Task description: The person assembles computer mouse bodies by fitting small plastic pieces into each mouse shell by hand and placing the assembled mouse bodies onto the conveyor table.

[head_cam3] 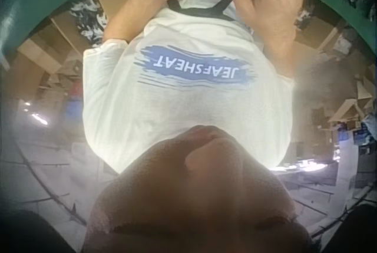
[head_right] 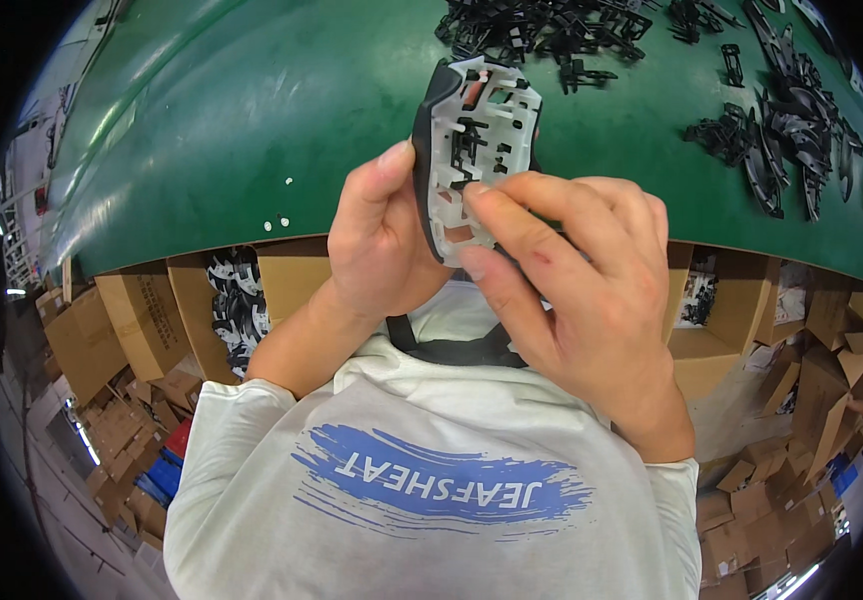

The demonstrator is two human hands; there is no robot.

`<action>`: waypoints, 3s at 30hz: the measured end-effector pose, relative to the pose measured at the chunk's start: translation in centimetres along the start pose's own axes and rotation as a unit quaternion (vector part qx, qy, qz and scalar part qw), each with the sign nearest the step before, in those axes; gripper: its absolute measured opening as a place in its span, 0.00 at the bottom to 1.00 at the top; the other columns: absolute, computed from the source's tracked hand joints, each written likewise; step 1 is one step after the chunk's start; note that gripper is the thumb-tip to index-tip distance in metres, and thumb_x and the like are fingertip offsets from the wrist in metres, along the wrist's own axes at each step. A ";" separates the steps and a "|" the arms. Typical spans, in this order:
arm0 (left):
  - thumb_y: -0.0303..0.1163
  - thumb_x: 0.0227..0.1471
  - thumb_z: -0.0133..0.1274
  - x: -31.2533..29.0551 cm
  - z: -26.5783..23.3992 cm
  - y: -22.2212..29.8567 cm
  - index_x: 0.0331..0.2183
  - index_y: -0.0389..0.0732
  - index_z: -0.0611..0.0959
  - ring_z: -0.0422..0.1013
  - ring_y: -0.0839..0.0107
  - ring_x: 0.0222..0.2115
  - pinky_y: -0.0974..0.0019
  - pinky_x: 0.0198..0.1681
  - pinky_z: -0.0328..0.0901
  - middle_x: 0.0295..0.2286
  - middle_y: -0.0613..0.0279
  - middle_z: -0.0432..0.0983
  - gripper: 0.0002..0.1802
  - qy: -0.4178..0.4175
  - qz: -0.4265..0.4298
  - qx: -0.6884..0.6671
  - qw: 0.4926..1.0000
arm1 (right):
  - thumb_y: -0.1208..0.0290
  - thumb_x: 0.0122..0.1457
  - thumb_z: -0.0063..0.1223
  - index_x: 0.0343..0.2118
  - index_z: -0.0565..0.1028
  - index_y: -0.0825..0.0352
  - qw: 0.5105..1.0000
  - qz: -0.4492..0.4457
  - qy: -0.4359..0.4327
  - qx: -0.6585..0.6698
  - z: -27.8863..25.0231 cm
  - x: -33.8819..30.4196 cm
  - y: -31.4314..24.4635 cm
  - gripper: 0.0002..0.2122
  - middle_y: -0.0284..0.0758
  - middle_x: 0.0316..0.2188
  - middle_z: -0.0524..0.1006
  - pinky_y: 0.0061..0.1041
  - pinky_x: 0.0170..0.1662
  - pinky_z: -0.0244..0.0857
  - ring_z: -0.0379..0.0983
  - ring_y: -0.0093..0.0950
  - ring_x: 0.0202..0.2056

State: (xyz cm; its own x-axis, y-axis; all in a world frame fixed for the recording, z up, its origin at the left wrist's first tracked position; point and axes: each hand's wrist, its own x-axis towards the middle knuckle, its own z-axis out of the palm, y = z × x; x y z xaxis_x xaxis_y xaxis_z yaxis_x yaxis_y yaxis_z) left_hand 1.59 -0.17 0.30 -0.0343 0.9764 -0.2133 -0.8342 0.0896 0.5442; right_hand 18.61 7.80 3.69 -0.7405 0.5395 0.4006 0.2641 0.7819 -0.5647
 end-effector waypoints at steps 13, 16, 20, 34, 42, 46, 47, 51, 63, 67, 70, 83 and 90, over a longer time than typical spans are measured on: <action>0.46 0.64 0.46 -0.5 -0.2 -0.9 0.75 0.42 0.48 0.60 0.68 0.64 0.61 0.69 0.53 0.65 0.57 0.61 0.47 -0.027 0.050 0.050 0.997 | 0.63 0.53 0.74 0.47 0.86 0.65 0.984 0.080 -0.108 0.114 -0.5 0.6 -0.8 0.20 0.33 0.41 0.87 0.30 0.47 0.65 0.77 0.31 0.37; 0.45 0.64 0.46 -0.7 0.0 -1.4 0.75 0.42 0.48 0.61 0.68 0.64 0.61 0.68 0.53 0.65 0.57 0.60 0.46 0.011 0.056 0.063 0.996 | 0.64 0.53 0.74 0.46 0.86 0.66 0.977 0.060 -0.144 0.145 -0.6 0.9 0.7 0.19 0.32 0.36 0.87 0.30 0.46 0.65 0.78 0.29 0.35; 0.46 0.65 0.45 -1.3 -0.2 -1.3 0.75 0.42 0.46 0.61 0.69 0.64 0.61 0.68 0.53 0.65 0.58 0.59 0.47 -0.003 0.061 0.085 0.994 | 0.64 0.53 0.74 0.43 0.86 0.68 0.968 0.005 -0.196 0.159 -1.0 1.7 1.6 0.17 0.31 0.36 0.87 0.33 0.47 0.67 0.78 0.29 0.34; 0.56 0.72 0.31 -1.2 0.0 2.3 0.73 0.43 0.61 0.67 0.54 0.65 0.52 0.67 0.63 0.66 0.42 0.65 0.38 0.038 0.085 -0.052 0.994 | 0.65 0.51 0.74 0.49 0.85 0.63 0.995 -0.049 0.045 0.076 1.9 0.9 -0.2 0.21 0.35 0.46 0.84 0.47 0.63 0.63 0.79 0.33 0.42; 0.53 0.74 0.34 -1.4 -0.6 3.7 0.69 0.45 0.69 0.70 0.59 0.62 0.52 0.67 0.63 0.63 0.49 0.71 0.33 0.030 0.080 -0.224 0.971 | 0.76 0.58 0.68 0.44 0.85 0.65 0.996 0.006 0.019 0.081 1.3 1.4 3.4 0.11 0.37 0.43 0.86 0.47 0.65 0.61 0.81 0.32 0.44; 0.55 0.69 0.40 -3.2 -3.0 6.2 0.72 0.46 0.63 0.72 0.45 0.58 0.38 0.53 0.74 0.65 0.37 0.64 0.39 0.080 0.110 -0.189 0.972 | 0.77 0.60 0.67 0.41 0.86 0.65 0.998 0.030 0.059 -0.017 -0.5 1.8 5.3 0.07 0.36 0.41 0.87 0.39 0.61 0.65 0.81 0.31 0.43; 0.53 0.68 0.42 -4.9 -4.2 7.6 0.72 0.44 0.61 0.71 0.45 0.58 0.36 0.56 0.72 0.65 0.35 0.63 0.39 0.137 0.179 -0.109 0.968 | 0.77 0.61 0.67 0.40 0.86 0.66 0.988 0.098 0.117 -0.025 -0.8 1.7 6.1 0.06 0.37 0.40 0.87 0.36 0.58 0.67 0.82 0.31 0.42; 0.44 0.72 0.37 -14.5 -9.3 14.9 0.72 0.38 0.62 0.59 0.53 0.70 0.47 0.74 0.54 0.71 0.47 0.59 0.34 0.434 0.387 0.121 0.805 | 0.72 0.60 0.69 0.41 0.85 0.66 0.976 0.180 0.100 -0.078 -2.0 1.6 8.0 0.08 0.35 0.37 0.86 0.29 0.47 0.69 0.80 0.29 0.36; 0.39 0.64 0.60 -47.9 -25.8 10.8 0.54 0.26 0.81 0.80 0.56 0.43 0.57 0.49 0.74 0.43 0.44 0.84 0.26 0.722 0.099 0.640 0.245 | 0.66 0.56 0.74 0.43 0.84 0.65 0.992 0.093 0.038 -0.083 2.9 4.4 6.9 0.15 0.37 0.38 0.84 0.31 0.44 0.73 0.81 0.37 0.39; 0.44 0.55 0.67 -43.2 -30.4 9.5 0.56 0.36 0.82 0.76 0.46 0.52 0.51 0.59 0.67 0.47 0.41 0.82 0.32 0.686 0.087 0.660 0.294 | 0.71 0.66 0.66 0.47 0.83 0.71 0.976 0.197 0.068 -0.061 1.4 2.9 8.9 0.11 0.35 0.40 0.85 0.23 0.46 0.73 0.78 0.24 0.38; 0.51 0.54 0.65 -42.2 -31.5 9.7 0.61 0.40 0.78 0.70 0.43 0.58 0.51 0.64 0.63 0.56 0.38 0.74 0.39 0.736 0.033 0.625 0.257 | 0.74 0.69 0.62 0.49 0.81 0.73 0.980 0.183 0.074 -0.022 1.1 1.4 11.2 0.11 0.34 0.42 0.83 0.22 0.44 0.72 0.77 0.22 0.38; 0.51 0.54 0.62 -32.6 -36.2 17.2 0.60 0.41 0.78 0.72 0.40 0.57 0.44 0.62 0.65 0.55 0.39 0.76 0.37 0.782 0.008 0.537 0.315 | 0.73 0.68 0.62 0.51 0.81 0.69 0.980 0.160 0.100 -0.066 0.8 2.1 10.0 0.12 0.38 0.46 0.82 0.30 0.52 0.71 0.78 0.31 0.44; 0.26 0.66 0.54 -18.5 -23.8 23.9 0.60 0.37 0.77 0.71 0.69 0.54 0.63 0.59 0.66 0.55 0.57 0.73 0.22 0.558 0.411 0.552 0.463 | 0.77 0.55 0.69 0.41 0.80 0.59 0.993 0.014 0.081 -0.085 2.3 3.9 9.5 0.12 0.34 0.41 0.82 0.38 0.47 0.66 0.78 0.37 0.43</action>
State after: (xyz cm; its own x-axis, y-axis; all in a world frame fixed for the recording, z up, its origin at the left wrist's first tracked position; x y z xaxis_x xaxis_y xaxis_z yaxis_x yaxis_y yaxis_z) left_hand -30.81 -20.72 -2.03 -0.8683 0.1140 0.4827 0.4818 0.4254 0.7661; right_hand 16.80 16.63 -1.71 -0.6254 0.5950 0.5048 0.3940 0.7992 -0.4538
